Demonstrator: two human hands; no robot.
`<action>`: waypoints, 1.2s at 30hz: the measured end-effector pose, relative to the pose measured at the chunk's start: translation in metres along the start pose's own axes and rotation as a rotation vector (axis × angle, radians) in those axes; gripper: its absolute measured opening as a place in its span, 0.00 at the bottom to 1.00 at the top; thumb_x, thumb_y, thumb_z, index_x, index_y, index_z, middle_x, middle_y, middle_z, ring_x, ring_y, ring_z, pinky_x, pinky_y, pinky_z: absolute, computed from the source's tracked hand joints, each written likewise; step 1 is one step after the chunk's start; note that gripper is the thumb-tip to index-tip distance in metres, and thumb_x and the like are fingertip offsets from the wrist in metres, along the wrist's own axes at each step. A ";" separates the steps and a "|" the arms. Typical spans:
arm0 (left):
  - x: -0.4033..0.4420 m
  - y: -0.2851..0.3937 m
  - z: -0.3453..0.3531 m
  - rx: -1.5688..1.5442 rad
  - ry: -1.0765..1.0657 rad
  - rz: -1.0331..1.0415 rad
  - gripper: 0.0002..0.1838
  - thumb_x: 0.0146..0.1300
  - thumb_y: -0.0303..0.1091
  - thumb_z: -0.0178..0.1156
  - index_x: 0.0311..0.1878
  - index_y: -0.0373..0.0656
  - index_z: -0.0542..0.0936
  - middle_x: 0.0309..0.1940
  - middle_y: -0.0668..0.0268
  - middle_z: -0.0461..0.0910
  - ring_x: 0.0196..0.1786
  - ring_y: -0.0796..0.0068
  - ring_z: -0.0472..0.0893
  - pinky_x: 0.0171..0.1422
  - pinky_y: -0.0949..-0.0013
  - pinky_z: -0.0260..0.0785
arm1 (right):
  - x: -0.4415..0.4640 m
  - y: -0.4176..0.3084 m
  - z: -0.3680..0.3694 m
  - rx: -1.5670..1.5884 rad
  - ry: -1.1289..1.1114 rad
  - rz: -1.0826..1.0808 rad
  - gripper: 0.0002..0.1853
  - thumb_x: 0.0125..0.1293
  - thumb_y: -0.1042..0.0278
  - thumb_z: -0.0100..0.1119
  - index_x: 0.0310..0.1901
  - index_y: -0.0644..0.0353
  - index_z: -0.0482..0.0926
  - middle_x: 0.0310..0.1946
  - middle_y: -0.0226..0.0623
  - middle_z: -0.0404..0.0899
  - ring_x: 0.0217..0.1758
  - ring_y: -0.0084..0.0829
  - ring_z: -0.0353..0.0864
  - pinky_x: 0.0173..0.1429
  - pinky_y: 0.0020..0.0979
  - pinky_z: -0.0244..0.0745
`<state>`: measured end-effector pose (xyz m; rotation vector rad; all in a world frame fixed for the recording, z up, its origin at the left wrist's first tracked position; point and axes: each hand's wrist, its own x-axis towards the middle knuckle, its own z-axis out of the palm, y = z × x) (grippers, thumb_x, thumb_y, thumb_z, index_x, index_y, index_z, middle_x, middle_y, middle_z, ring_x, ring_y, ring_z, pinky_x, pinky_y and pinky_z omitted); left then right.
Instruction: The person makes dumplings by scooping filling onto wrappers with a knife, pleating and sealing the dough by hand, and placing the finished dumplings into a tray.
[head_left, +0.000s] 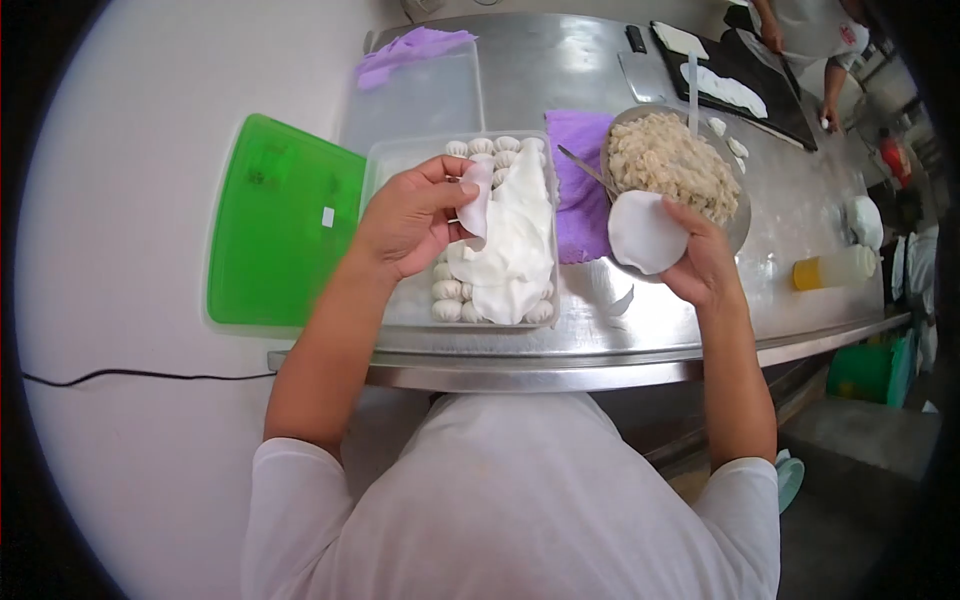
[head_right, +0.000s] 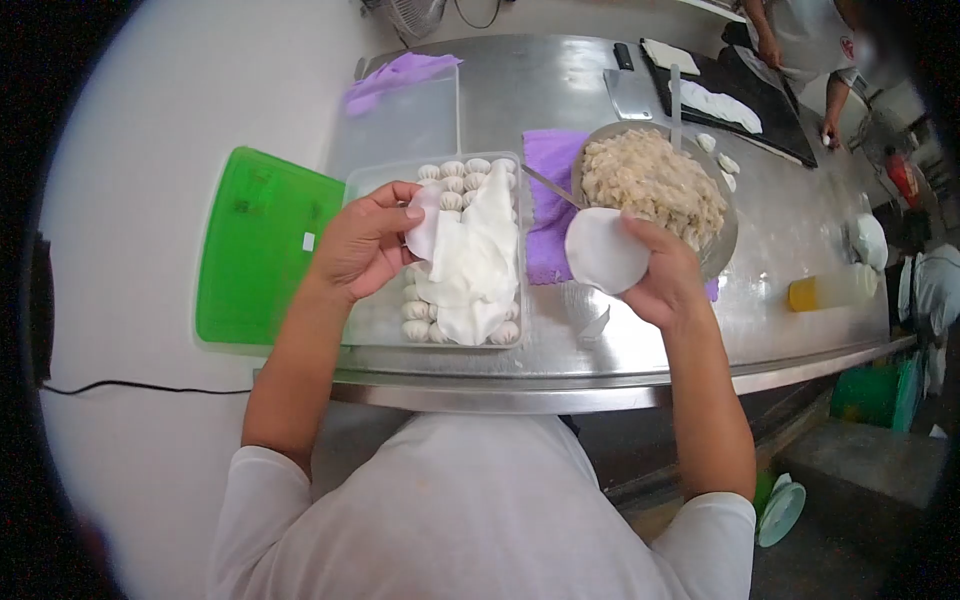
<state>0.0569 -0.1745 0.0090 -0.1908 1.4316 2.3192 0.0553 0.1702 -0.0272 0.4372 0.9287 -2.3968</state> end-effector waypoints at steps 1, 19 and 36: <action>0.007 -0.004 0.001 0.001 -0.004 -0.017 0.14 0.70 0.28 0.60 0.56 0.37 0.77 0.47 0.63 0.82 0.48 0.71 0.83 0.54 0.61 0.79 | -0.009 -0.003 -0.001 0.022 0.034 -0.058 0.26 0.69 0.67 0.59 0.65 0.71 0.69 0.61 0.51 0.77 0.64 0.48 0.79 0.72 0.53 0.72; 0.145 -0.059 0.136 2.049 -0.676 0.332 0.18 0.63 0.28 0.53 0.55 0.41 0.81 0.51 0.50 0.81 0.52 0.44 0.83 0.58 0.50 0.75 | -0.104 -0.005 -0.084 0.131 0.280 -0.308 0.24 0.73 0.67 0.54 0.63 0.77 0.70 0.60 0.55 0.78 0.63 0.49 0.80 0.71 0.50 0.74; 0.172 -0.103 0.180 1.810 -0.633 0.372 0.21 0.58 0.22 0.55 0.55 0.43 0.84 0.51 0.49 0.78 0.54 0.46 0.81 0.61 0.52 0.73 | -0.109 -0.012 -0.092 0.225 0.316 -0.313 0.20 0.76 0.64 0.50 0.60 0.72 0.69 0.56 0.56 0.79 0.59 0.50 0.82 0.64 0.53 0.79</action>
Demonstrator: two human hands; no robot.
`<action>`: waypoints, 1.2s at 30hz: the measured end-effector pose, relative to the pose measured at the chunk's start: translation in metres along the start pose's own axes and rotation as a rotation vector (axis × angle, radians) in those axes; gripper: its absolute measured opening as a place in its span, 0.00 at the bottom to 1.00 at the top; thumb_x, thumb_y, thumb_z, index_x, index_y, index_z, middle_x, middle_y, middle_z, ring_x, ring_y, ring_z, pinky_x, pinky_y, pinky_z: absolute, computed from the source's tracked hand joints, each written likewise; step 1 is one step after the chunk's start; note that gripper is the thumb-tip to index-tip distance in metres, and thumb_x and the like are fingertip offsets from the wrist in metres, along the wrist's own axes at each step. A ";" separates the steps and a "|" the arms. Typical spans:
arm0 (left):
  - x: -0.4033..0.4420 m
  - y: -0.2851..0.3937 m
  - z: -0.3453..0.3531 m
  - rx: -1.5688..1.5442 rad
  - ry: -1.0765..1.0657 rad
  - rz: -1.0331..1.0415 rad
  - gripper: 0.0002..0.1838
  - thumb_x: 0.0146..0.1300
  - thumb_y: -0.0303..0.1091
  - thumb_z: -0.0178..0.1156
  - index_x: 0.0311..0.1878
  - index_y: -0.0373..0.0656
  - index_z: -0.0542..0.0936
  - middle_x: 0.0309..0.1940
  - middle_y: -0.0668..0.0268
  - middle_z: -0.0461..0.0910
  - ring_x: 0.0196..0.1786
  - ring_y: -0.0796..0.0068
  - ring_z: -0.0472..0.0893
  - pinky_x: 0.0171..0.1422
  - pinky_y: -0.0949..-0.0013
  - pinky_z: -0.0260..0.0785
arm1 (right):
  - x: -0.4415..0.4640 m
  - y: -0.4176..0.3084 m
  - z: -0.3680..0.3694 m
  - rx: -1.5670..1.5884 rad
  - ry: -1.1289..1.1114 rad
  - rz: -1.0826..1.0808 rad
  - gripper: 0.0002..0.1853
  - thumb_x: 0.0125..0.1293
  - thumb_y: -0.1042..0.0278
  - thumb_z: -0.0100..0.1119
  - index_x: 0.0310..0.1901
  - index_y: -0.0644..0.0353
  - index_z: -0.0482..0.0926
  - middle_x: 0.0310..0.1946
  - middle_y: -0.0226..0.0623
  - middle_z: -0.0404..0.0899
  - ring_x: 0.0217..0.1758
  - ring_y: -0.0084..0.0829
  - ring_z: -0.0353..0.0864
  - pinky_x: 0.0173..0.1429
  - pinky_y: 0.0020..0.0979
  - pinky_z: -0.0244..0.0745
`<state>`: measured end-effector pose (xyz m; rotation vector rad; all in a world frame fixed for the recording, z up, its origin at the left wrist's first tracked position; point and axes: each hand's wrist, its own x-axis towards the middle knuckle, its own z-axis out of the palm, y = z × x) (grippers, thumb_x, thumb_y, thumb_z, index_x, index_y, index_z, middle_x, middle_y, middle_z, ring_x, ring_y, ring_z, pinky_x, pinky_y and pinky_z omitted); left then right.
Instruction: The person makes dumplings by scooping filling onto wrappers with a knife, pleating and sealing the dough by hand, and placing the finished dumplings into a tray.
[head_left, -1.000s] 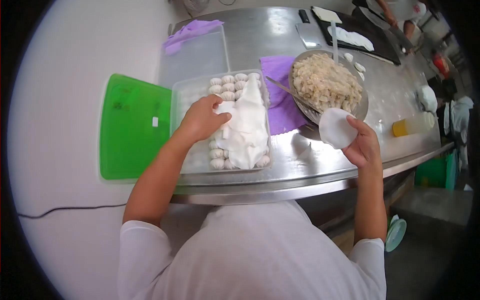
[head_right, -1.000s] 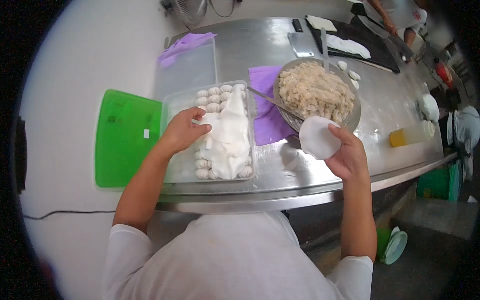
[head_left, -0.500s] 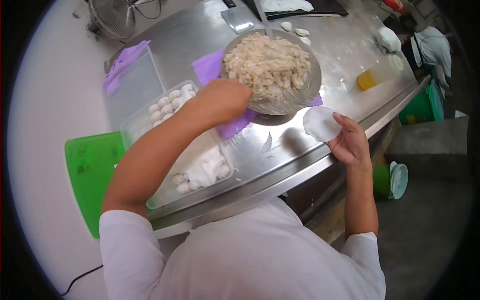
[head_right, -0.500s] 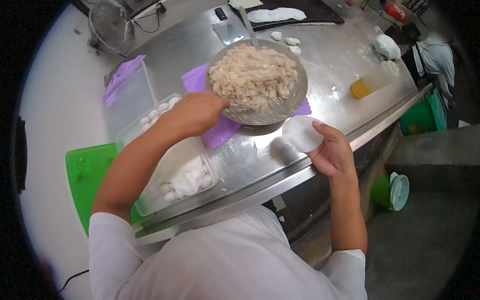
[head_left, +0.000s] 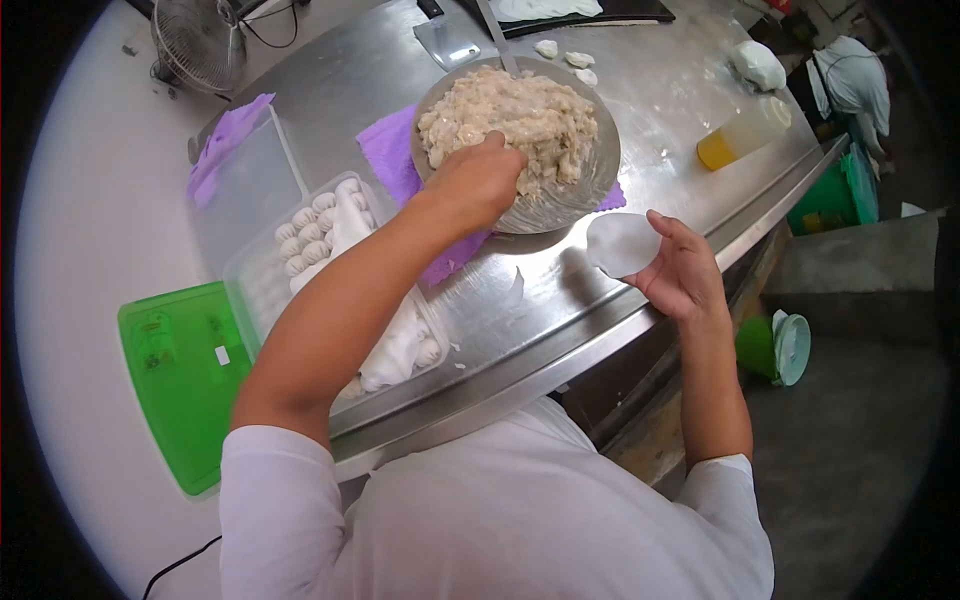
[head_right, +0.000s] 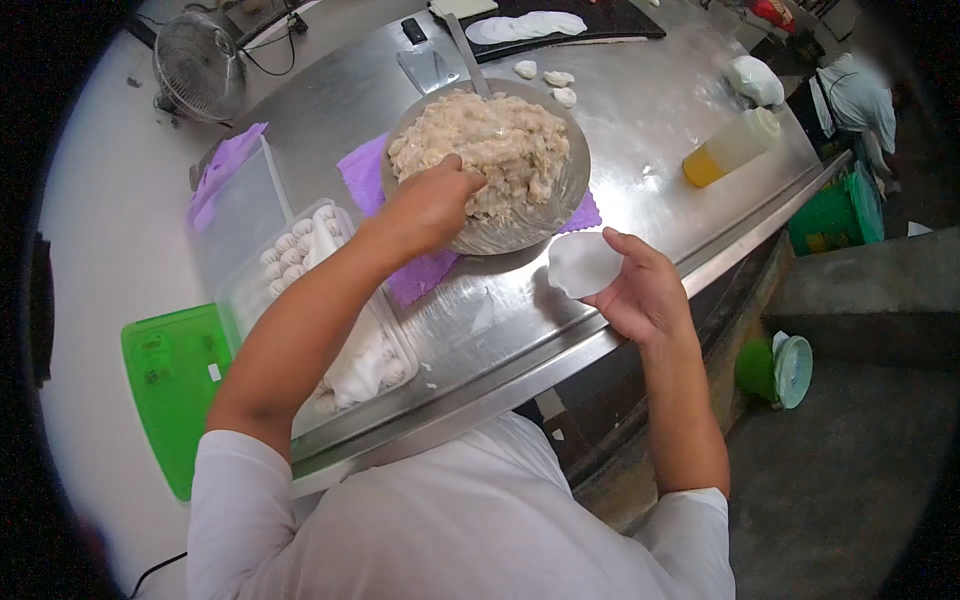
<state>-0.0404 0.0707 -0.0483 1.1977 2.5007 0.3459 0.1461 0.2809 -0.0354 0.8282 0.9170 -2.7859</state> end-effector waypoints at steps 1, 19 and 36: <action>0.002 -0.001 0.005 -0.026 0.095 -0.028 0.21 0.58 0.21 0.56 0.55 0.43 0.84 0.50 0.49 0.79 0.54 0.46 0.81 0.61 0.52 0.73 | 0.001 0.000 0.002 -0.006 -0.001 -0.002 0.20 0.76 0.64 0.50 0.60 0.72 0.69 0.56 0.56 0.79 0.59 0.50 0.82 0.64 0.53 0.79; -0.033 -0.010 0.016 -0.259 0.060 0.158 0.17 0.66 0.25 0.57 0.56 0.42 0.85 0.42 0.49 0.80 0.48 0.47 0.81 0.54 0.54 0.72 | 0.029 0.002 0.015 -0.079 0.154 0.040 0.23 0.78 0.62 0.45 0.67 0.68 0.64 0.61 0.51 0.75 0.62 0.48 0.79 0.66 0.56 0.75; -0.065 -0.005 0.003 -0.404 0.178 0.034 0.15 0.67 0.27 0.58 0.55 0.40 0.85 0.39 0.48 0.82 0.46 0.49 0.82 0.52 0.55 0.73 | 0.045 0.009 0.008 -0.015 0.122 0.107 0.22 0.80 0.65 0.41 0.69 0.69 0.59 0.65 0.56 0.69 0.67 0.49 0.74 0.69 0.54 0.73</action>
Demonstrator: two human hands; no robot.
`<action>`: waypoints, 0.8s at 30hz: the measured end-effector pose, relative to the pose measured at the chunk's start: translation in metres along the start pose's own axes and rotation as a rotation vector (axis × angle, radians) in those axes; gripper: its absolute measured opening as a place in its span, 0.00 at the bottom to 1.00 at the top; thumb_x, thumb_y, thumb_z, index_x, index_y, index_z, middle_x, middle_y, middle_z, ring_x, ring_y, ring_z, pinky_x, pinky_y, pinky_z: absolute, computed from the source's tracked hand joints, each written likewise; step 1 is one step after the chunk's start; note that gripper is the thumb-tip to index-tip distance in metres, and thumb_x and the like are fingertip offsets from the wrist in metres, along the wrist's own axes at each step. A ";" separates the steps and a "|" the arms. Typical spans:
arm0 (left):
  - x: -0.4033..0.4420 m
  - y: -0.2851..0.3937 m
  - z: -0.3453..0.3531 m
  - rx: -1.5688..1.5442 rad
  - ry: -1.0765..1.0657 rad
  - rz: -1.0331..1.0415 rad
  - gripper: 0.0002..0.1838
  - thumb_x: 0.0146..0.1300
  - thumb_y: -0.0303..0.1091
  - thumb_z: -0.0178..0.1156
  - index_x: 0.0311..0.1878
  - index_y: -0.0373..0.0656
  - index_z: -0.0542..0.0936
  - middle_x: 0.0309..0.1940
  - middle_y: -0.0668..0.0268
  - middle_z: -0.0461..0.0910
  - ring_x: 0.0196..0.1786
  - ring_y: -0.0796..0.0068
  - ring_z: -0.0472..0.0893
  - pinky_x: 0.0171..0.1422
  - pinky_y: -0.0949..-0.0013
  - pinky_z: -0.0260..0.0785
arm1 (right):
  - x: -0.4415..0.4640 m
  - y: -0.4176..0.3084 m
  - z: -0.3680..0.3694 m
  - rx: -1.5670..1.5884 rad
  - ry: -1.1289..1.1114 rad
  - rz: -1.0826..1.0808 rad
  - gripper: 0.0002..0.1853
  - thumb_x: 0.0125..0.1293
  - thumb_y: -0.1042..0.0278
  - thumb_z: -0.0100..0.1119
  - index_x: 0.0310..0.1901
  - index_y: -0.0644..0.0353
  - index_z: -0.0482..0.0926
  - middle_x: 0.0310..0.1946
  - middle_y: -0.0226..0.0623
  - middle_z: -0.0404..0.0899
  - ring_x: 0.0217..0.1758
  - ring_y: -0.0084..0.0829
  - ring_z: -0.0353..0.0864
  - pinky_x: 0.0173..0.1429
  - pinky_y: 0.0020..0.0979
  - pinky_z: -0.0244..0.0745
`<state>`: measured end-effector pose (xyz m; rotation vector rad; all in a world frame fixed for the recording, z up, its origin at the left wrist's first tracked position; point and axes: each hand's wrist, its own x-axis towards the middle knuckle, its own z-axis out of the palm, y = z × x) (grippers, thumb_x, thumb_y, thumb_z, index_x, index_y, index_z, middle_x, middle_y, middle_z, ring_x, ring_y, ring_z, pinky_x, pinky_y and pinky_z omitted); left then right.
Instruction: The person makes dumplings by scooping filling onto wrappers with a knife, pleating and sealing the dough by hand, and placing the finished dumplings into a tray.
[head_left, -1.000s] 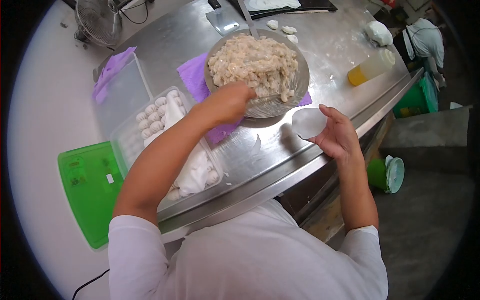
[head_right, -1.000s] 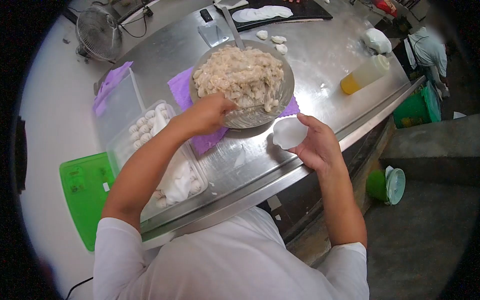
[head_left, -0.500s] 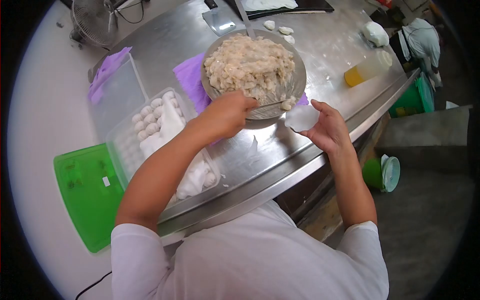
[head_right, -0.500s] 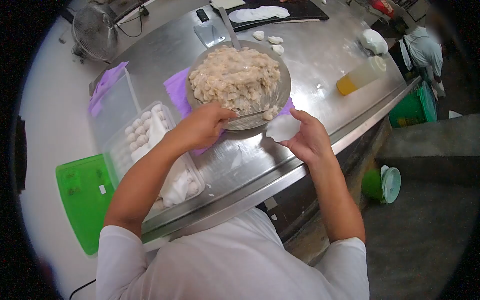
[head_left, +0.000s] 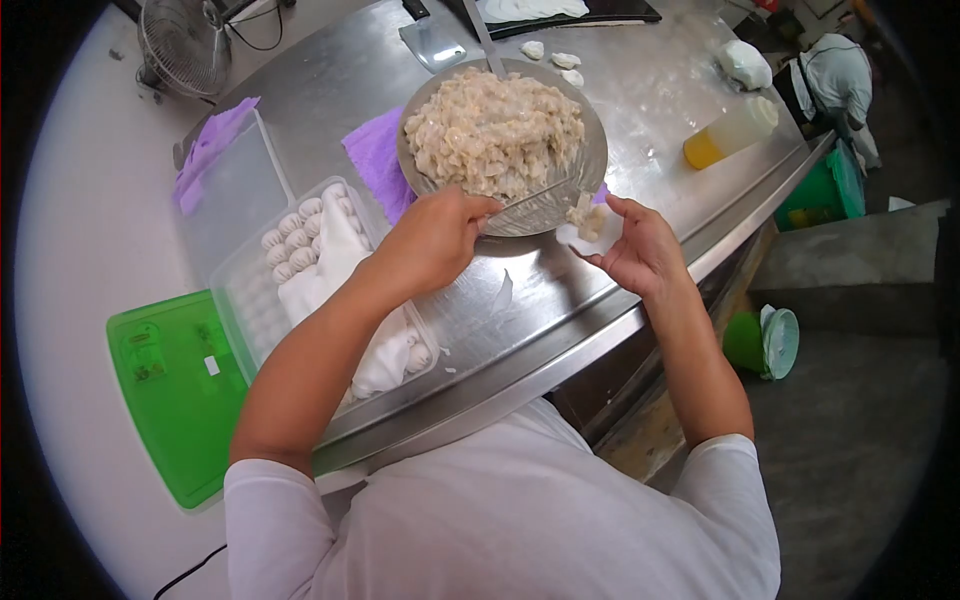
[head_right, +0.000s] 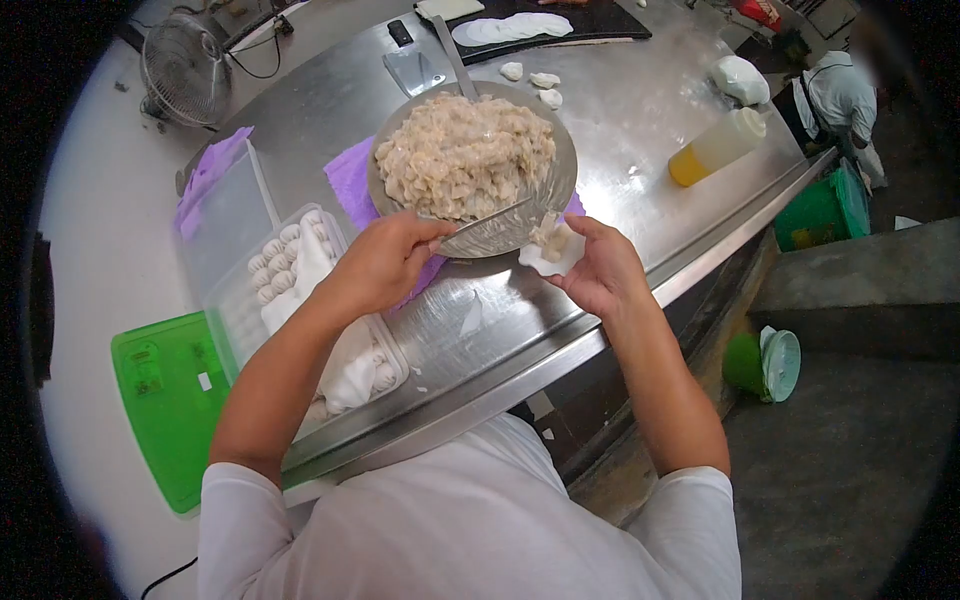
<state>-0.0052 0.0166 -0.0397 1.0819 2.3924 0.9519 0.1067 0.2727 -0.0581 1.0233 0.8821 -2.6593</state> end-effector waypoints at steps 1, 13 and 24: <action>0.002 0.002 0.001 -0.008 0.007 -0.014 0.15 0.68 0.26 0.58 0.55 0.41 0.85 0.39 0.48 0.82 0.46 0.49 0.82 0.52 0.55 0.73 | -0.001 0.000 -0.001 -0.003 0.000 -0.002 0.22 0.80 0.65 0.41 0.69 0.69 0.59 0.65 0.56 0.69 0.67 0.49 0.74 0.69 0.54 0.73; -0.007 0.019 -0.020 -0.019 -0.046 0.002 0.15 0.68 0.25 0.58 0.56 0.43 0.85 0.39 0.53 0.80 0.45 0.54 0.80 0.54 0.59 0.72 | -0.016 0.004 0.005 -0.014 0.011 -0.071 0.24 0.80 0.64 0.42 0.71 0.67 0.59 0.65 0.51 0.72 0.68 0.46 0.76 0.73 0.49 0.71; -0.025 0.040 -0.013 0.145 -0.104 0.071 0.20 0.65 0.23 0.60 0.58 0.52 0.85 0.38 0.59 0.75 0.42 0.58 0.81 0.46 0.58 0.74 | -0.018 0.007 0.011 0.017 -0.117 -0.107 0.23 0.80 0.61 0.44 0.69 0.66 0.64 0.64 0.51 0.74 0.66 0.46 0.78 0.70 0.48 0.75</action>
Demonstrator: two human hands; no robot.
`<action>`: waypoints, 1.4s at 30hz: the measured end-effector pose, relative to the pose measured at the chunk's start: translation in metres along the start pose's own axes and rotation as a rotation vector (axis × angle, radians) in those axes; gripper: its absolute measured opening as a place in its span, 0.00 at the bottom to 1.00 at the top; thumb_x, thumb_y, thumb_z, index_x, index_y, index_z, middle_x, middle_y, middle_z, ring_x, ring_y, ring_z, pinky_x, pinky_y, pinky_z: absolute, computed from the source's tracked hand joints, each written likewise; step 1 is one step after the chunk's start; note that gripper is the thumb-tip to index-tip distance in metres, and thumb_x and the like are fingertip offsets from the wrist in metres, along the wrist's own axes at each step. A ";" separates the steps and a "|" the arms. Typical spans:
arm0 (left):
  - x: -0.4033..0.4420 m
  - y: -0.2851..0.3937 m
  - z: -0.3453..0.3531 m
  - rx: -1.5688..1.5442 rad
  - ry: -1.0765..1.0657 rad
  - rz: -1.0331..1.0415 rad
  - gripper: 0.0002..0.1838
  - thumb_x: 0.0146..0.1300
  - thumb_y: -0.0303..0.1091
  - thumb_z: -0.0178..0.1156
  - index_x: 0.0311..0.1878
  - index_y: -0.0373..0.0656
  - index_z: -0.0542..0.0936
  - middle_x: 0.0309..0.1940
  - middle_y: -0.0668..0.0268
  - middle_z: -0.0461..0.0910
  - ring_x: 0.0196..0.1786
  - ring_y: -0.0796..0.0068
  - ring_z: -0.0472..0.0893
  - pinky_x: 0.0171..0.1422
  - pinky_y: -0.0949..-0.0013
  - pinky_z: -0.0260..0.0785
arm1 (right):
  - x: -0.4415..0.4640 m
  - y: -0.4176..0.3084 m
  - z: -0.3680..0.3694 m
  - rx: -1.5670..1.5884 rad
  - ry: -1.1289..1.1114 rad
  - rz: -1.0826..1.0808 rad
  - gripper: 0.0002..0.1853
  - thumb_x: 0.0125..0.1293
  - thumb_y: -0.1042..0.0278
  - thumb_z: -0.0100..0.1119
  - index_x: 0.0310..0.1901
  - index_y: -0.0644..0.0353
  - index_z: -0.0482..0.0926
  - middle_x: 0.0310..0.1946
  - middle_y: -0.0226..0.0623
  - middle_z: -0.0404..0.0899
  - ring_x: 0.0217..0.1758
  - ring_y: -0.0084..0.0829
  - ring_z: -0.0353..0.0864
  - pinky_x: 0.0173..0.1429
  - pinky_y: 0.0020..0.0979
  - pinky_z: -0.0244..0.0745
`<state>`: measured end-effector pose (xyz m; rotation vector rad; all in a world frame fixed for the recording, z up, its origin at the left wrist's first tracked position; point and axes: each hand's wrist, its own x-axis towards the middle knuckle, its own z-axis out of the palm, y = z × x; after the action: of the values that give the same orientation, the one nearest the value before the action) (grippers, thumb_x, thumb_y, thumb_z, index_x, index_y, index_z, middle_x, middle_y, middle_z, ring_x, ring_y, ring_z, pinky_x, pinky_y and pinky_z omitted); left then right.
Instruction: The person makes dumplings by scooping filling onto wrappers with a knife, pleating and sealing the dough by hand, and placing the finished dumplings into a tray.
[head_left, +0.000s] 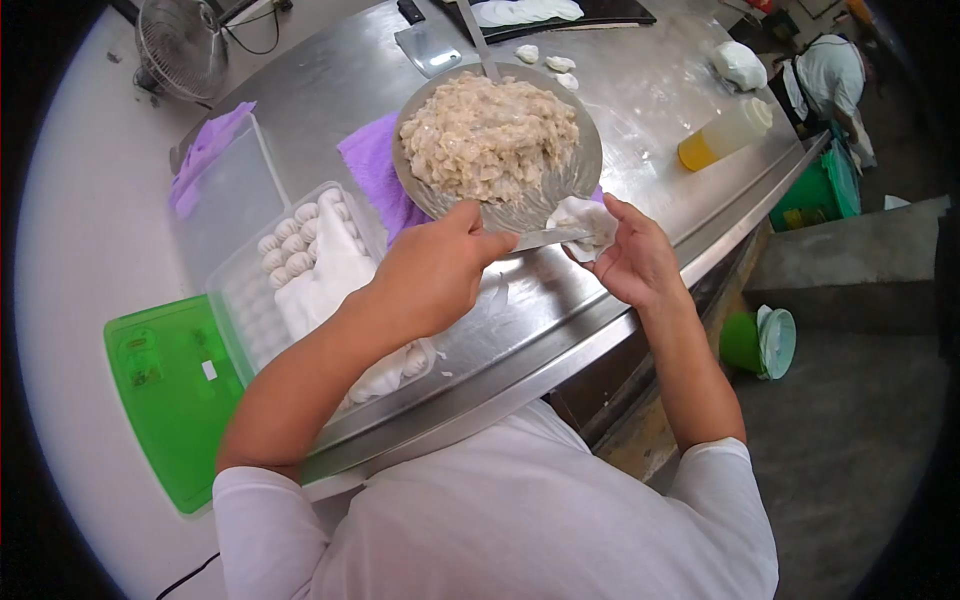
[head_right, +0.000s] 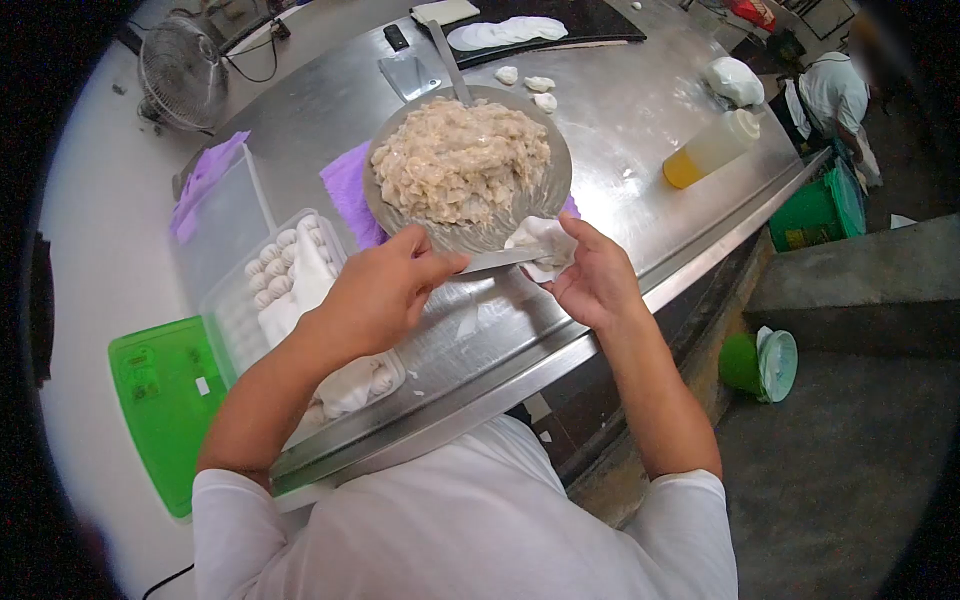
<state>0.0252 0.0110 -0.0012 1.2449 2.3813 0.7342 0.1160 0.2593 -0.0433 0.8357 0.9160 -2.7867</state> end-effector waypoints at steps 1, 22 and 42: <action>-0.002 0.002 -0.003 0.051 0.013 0.012 0.21 0.63 0.23 0.60 0.58 0.54 0.85 0.39 0.60 0.76 0.42 0.58 0.81 0.46 0.57 0.75 | 0.001 0.001 0.000 0.001 -0.001 0.000 0.23 0.80 0.61 0.44 0.69 0.66 0.64 0.64 0.51 0.74 0.66 0.46 0.78 0.70 0.48 0.75; -0.031 -0.046 -0.009 -0.009 0.360 -0.114 0.19 0.64 0.19 0.54 0.56 0.41 0.84 0.34 0.53 0.75 0.40 0.51 0.78 0.47 0.56 0.70 | 0.022 0.002 0.011 0.098 -0.111 -0.002 0.26 0.81 0.61 0.43 0.72 0.65 0.56 0.68 0.55 0.69 0.68 0.52 0.75 0.67 0.54 0.77; -0.042 -0.044 -0.018 -0.006 0.377 -0.255 0.15 0.68 0.24 0.57 0.56 0.42 0.84 0.33 0.55 0.75 0.37 0.54 0.77 0.45 0.57 0.69 | 0.037 0.001 0.020 0.097 -0.220 0.103 0.28 0.80 0.62 0.45 0.74 0.69 0.55 0.68 0.55 0.69 0.70 0.50 0.74 0.74 0.51 0.72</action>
<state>0.0099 -0.0501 -0.0099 0.8322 2.7650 0.9589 0.0752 0.2499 -0.0496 0.5546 0.6873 -2.7801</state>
